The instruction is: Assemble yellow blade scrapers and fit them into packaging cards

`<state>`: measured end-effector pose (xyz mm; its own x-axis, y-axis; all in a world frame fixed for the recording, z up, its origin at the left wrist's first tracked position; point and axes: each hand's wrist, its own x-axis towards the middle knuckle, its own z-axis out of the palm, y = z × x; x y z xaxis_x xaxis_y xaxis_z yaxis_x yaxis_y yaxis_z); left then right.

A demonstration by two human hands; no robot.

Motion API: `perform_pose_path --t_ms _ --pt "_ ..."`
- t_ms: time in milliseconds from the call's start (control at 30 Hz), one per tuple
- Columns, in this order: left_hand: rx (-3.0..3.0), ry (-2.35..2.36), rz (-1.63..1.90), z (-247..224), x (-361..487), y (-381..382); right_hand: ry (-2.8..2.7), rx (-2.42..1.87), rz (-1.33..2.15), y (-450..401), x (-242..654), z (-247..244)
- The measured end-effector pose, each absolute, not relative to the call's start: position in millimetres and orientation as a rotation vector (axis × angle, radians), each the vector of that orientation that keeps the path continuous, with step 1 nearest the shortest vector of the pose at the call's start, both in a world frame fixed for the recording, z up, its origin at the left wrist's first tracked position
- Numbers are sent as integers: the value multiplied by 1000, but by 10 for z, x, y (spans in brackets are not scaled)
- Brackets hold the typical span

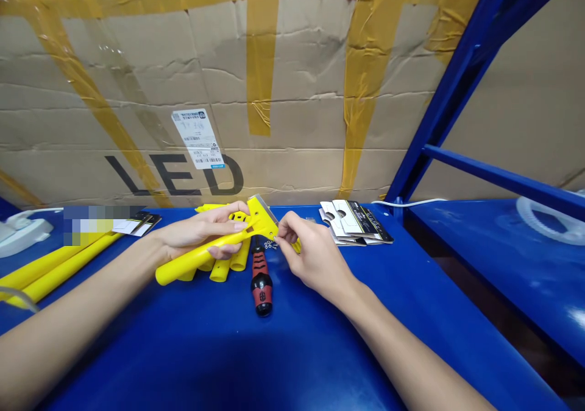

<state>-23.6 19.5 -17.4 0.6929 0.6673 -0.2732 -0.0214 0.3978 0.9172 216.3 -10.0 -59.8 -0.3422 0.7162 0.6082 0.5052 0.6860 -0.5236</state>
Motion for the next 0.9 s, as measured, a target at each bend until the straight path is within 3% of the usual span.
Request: perform_pose_path --t_ms 400,900 --pt "1188 685 455 -153 -230 154 -2058 -918 214 -108 2143 -607" --pt "1193 652 416 -154 -246 153 -1860 -988 627 1 2230 -596"
